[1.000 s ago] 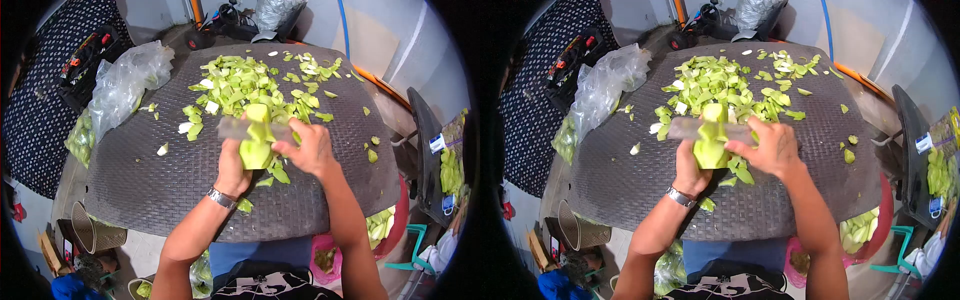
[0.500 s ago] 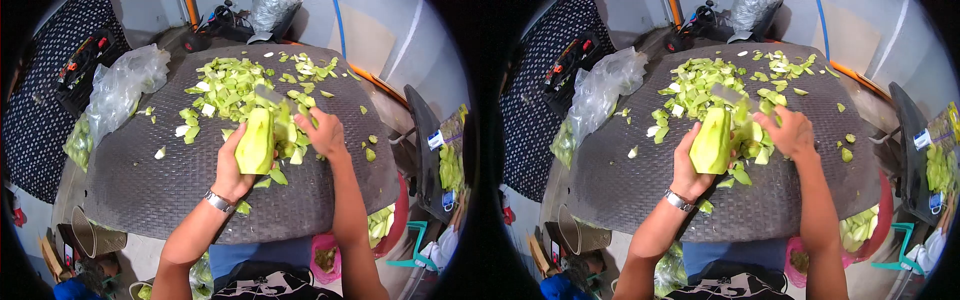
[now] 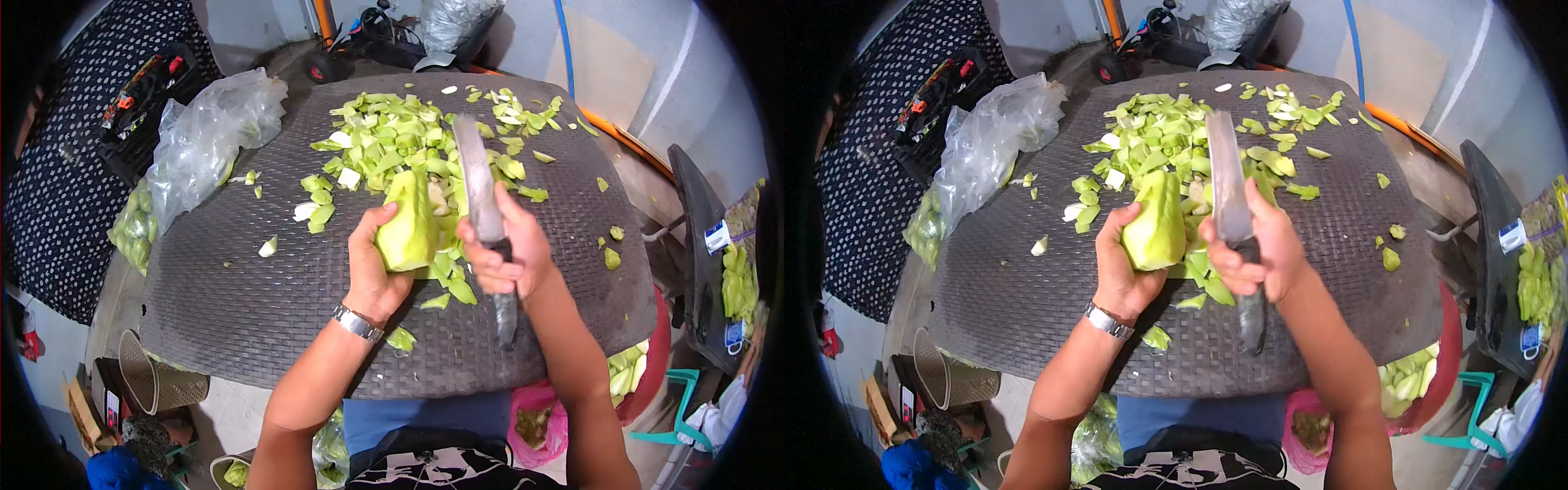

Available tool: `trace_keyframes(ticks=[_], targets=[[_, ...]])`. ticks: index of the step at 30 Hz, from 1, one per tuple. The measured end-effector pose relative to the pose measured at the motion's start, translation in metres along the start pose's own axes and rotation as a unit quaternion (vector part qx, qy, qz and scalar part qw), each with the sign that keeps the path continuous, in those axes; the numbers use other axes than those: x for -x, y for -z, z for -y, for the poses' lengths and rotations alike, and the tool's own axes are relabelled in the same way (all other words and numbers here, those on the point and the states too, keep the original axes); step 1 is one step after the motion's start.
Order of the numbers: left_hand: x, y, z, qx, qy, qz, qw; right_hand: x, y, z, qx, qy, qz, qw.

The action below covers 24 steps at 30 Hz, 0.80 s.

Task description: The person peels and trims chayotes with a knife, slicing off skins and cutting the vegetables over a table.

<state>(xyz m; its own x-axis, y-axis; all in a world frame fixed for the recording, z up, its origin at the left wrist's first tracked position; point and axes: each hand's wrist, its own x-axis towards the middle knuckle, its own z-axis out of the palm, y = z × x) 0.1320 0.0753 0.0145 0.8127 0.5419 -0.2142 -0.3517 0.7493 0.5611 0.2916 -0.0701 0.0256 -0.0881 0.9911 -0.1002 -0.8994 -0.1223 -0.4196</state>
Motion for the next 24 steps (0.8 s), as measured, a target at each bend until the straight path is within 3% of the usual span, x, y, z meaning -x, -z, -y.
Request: trace_keyframes(ticks=[6, 7, 9, 10, 13, 15, 18, 24], targets=[[0.001, 0.002, -0.004, -0.007, 0.011, -0.01, 1.0, -0.005, 0.003, -0.008, 0.147, -0.082, 0.002, 0.986], [0.001, 0.0, -0.004, -0.007, 0.011, -0.014, 1.0, -0.005, -0.002, -0.011, 0.326, -0.001, -0.092, 0.941], [0.003, -0.004, -0.004, -0.008, 0.006, -0.026, 1.0, -0.006, -0.024, -0.028, 0.625, 0.162, -0.223, 0.73], [0.003, -0.003, -0.003, 0.002, -0.003, -0.034, 0.999, -0.006, -0.035, -0.035, 0.733, 0.224, -0.295, 0.571], [0.002, 0.004, 0.002, 0.025, -0.011, -0.017, 0.999, -0.002, -0.042, -0.044, 0.843, 0.224, -0.271, 0.406], [0.0, 0.013, -0.001, 0.029, 0.006, 0.051, 0.998, -0.006, -0.037, -0.048, 0.852, 0.252, -0.245, 0.388], [0.0, 0.007, -0.005, 0.055, 0.026, 0.061, 0.996, -0.007, -0.031, -0.053, 0.861, 0.319, -0.191, 0.346], [0.003, 0.004, -0.003, 0.079, 0.036, 0.069, 0.994, -0.009, -0.03, -0.056, 0.871, 0.295, -0.203, 0.336]])
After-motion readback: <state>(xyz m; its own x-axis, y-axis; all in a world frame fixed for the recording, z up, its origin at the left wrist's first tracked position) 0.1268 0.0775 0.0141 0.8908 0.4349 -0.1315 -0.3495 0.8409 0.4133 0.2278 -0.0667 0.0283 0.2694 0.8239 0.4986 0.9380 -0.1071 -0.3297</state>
